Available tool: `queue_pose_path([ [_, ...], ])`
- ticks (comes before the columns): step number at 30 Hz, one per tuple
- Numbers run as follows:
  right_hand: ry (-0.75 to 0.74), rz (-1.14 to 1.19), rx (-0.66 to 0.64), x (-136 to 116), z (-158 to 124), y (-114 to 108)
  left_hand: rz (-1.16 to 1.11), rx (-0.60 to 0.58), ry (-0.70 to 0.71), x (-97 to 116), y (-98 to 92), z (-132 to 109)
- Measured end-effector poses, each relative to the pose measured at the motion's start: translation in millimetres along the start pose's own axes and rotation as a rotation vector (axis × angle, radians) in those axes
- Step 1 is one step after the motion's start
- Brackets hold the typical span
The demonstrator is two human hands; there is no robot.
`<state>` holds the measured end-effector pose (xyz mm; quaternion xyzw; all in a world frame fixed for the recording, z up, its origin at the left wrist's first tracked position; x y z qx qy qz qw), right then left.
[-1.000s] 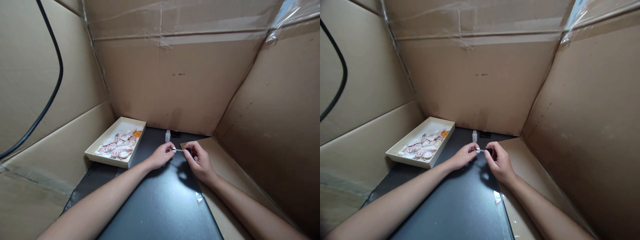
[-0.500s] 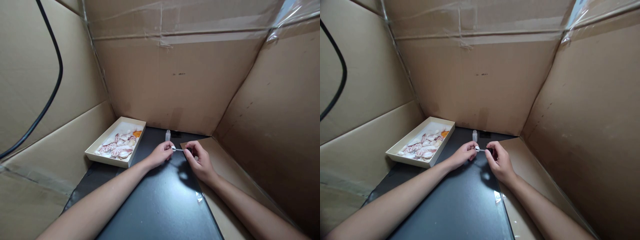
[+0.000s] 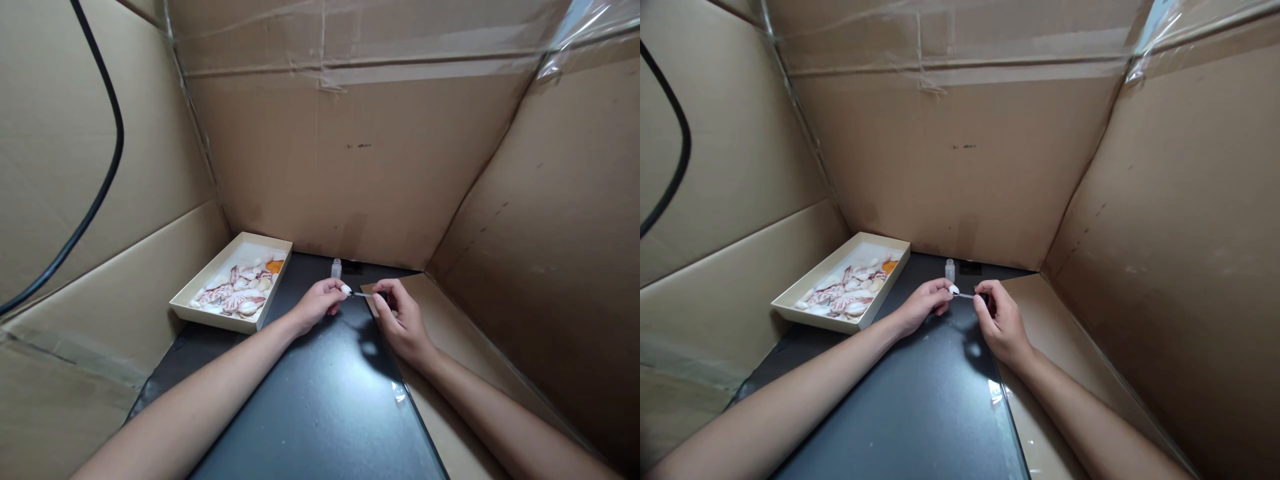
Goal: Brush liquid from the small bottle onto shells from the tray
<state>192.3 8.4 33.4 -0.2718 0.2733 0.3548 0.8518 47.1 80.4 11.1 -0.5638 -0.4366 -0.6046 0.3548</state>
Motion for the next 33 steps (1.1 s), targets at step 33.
queue_pose_path([
  [33,-0.022,-0.013,0.019,-1.3,-0.5,0.2,0.002,-0.004,-0.011,0.0,-3.4,0.9],
])
Point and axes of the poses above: each hand's wrist, its own z-axis towards the middle knuckle, its own y-axis out of the palm, x = y × z, the point moved 5 cm from there along z, towards the middle knuckle, and after that the axes turned 15 degrees about x, right-handed, at the moved point
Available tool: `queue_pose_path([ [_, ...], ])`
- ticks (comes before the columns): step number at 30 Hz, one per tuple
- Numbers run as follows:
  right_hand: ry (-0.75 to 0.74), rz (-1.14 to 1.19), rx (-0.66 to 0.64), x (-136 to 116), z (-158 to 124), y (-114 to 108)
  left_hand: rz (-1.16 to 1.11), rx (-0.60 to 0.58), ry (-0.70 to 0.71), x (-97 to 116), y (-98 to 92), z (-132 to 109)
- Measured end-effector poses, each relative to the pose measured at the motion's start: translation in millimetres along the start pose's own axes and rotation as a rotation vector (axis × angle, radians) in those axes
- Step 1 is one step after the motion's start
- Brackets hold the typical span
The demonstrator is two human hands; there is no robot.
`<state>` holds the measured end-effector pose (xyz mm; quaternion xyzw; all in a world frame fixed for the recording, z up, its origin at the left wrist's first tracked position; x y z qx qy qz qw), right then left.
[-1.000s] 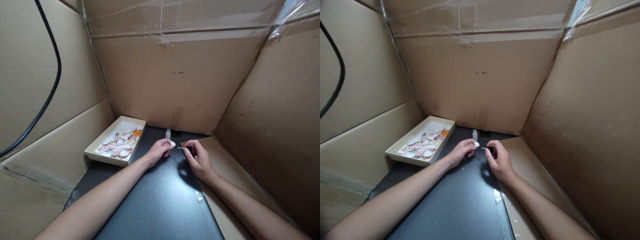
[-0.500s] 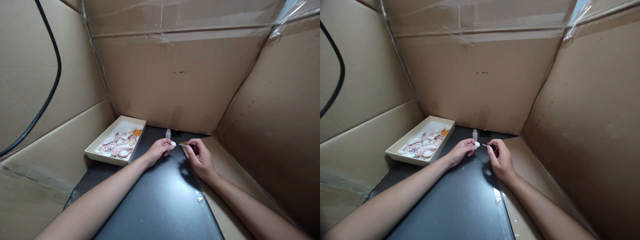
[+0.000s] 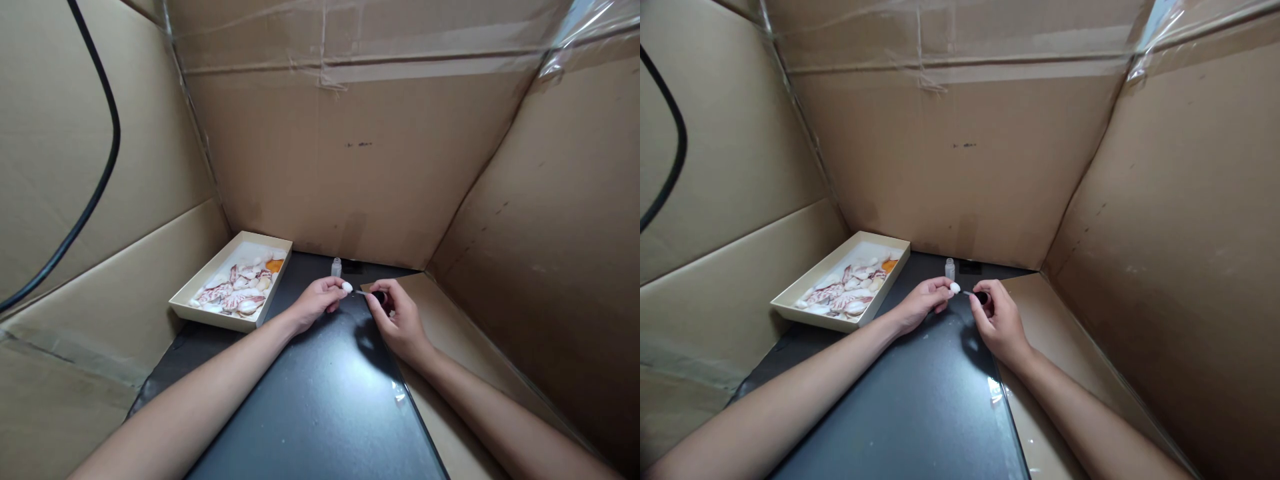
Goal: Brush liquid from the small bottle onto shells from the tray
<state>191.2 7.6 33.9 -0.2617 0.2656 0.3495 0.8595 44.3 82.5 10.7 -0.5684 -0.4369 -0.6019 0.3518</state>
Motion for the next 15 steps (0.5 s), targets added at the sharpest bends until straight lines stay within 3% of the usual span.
queue_pose_path([
  [15,-0.027,0.004,0.018,-1.9,1.3,-0.9,0.044,-0.03,0.015,3.9,2.7,-3.1],
])
Point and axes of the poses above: each hand's wrist, its own z-axis towards the middle knuckle, its own y-axis out of the palm, x = y × z, the point moved 5 cm from there along z, towards the middle knuckle, and after that the axes turned 15 degrees about x, right-handed, at the moved point
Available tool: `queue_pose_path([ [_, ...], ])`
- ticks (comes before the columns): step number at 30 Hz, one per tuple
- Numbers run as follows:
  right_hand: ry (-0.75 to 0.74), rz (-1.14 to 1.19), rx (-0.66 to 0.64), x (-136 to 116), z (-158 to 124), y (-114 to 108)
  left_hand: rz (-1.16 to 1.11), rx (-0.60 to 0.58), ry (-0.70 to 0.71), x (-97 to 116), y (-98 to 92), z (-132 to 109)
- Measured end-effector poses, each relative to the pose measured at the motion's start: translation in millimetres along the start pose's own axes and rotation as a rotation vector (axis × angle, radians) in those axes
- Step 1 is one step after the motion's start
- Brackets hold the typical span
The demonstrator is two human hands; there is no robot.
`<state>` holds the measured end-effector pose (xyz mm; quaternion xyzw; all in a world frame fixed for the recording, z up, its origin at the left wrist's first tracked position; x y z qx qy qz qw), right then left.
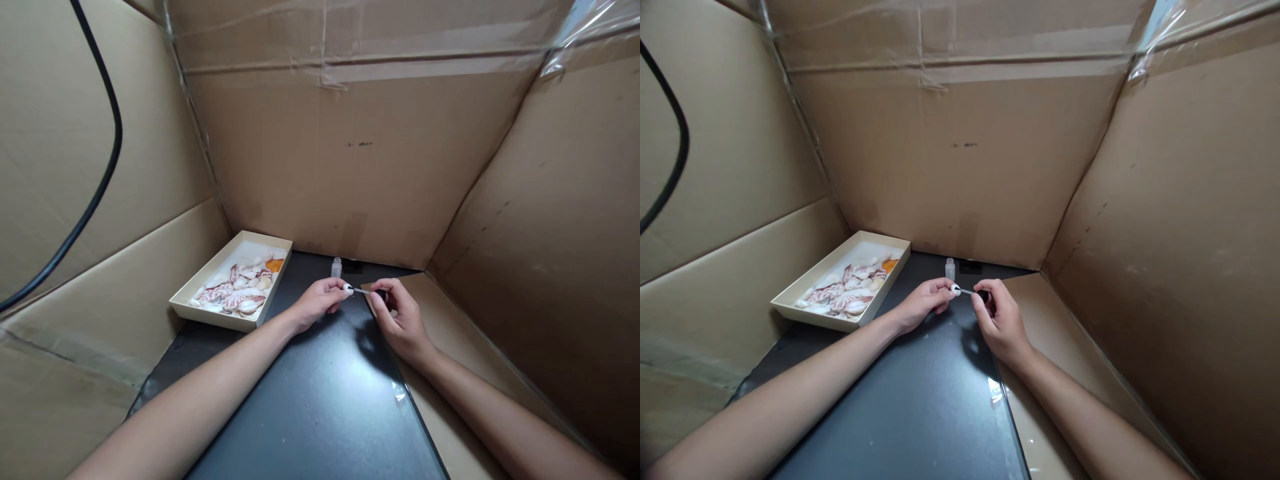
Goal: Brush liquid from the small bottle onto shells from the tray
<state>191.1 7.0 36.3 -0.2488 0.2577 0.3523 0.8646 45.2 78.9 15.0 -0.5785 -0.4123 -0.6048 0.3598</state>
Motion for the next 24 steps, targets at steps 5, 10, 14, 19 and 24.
queue_pose_path([
  [5,0.02,-0.007,0.003,1.7,-0.4,0.0,0.009,-0.017,0.009,-0.1,0.3,-0.1],
  [10,-0.009,-0.026,-0.027,0.1,-0.4,1.2,0.025,-0.012,0.01,-1.1,1.4,0.0],
  [14,-0.004,-0.01,-0.019,-1.2,0.6,0.3,0.072,-0.034,0.01,-2.4,4.1,-0.9],
  [19,-0.045,-0.026,-0.041,-3.7,1.2,0.9,0.071,-0.035,0.024,-3.5,4.8,-0.7],
  [24,-0.059,-0.002,-0.054,-4.8,1.4,1.1,0.032,-0.032,0.017,-4.1,4.9,0.1],
])
Point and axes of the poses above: each hand's wrist, its own z-axis towards the middle knuckle, its own y-axis out of the palm, x = y × z, the point moved 5 cm from there along z, towards the middle knuckle, and after that the axes turned 15 degrees about x, right-handed, at the moved point
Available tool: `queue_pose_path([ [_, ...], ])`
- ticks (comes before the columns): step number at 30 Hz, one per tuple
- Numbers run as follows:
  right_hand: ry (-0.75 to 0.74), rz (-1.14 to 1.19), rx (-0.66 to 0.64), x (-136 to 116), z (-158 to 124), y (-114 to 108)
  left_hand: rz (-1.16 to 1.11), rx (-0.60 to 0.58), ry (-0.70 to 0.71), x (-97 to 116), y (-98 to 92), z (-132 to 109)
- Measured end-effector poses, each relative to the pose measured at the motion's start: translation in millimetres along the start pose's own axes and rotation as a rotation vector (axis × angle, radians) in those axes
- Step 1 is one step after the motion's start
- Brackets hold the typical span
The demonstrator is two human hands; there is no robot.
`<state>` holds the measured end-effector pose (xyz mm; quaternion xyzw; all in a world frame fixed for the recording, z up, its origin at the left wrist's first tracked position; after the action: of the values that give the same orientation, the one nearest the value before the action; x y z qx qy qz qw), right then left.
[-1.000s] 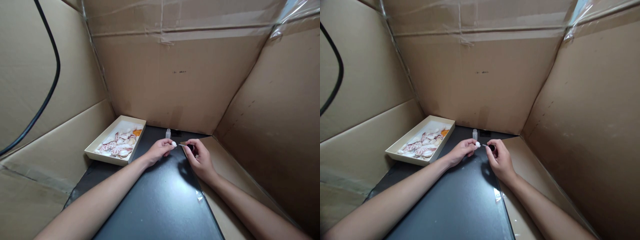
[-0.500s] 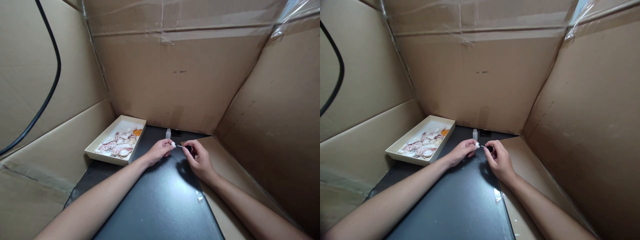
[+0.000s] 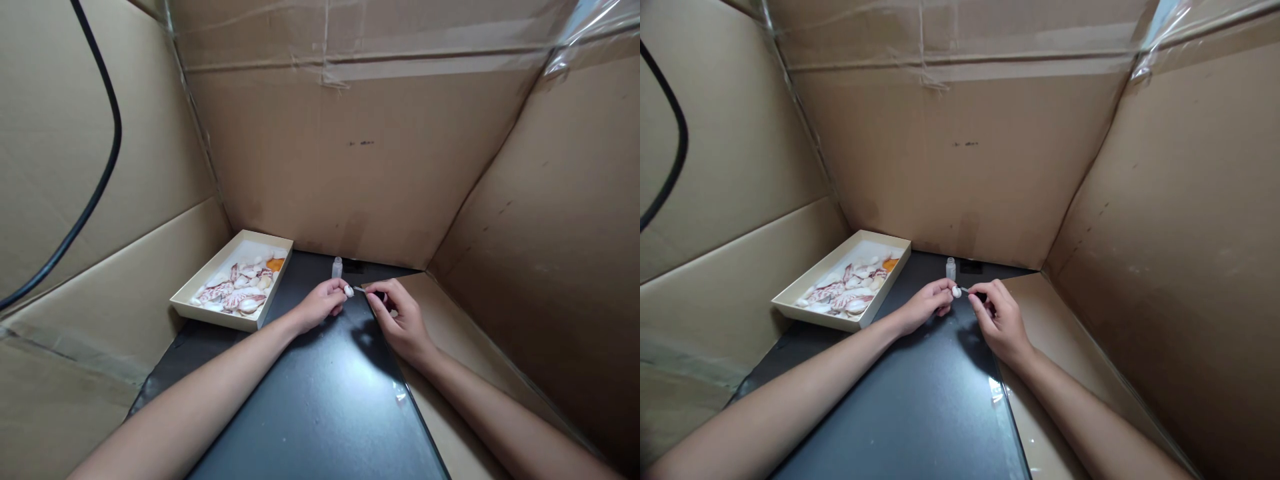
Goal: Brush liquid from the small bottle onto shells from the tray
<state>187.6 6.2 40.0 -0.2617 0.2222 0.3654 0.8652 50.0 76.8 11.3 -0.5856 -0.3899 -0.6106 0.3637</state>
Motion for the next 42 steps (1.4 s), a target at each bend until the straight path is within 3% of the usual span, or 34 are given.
queue_pose_path([
  [42,-0.009,-0.016,-0.011,-2.0,-0.4,0.1,0.008,0.026,-0.009,2.6,0.1,-0.9],
])
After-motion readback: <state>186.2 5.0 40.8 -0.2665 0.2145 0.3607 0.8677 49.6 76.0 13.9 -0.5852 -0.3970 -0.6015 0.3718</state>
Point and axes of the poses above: each hand's wrist, its own z-axis towards the middle knuckle, its own y-axis out of the palm, x = y × z, the point moved 5 cm from there along z, towards the middle knuckle, and after that the axes turned 15 degrees about x, right-handed, at the moved point
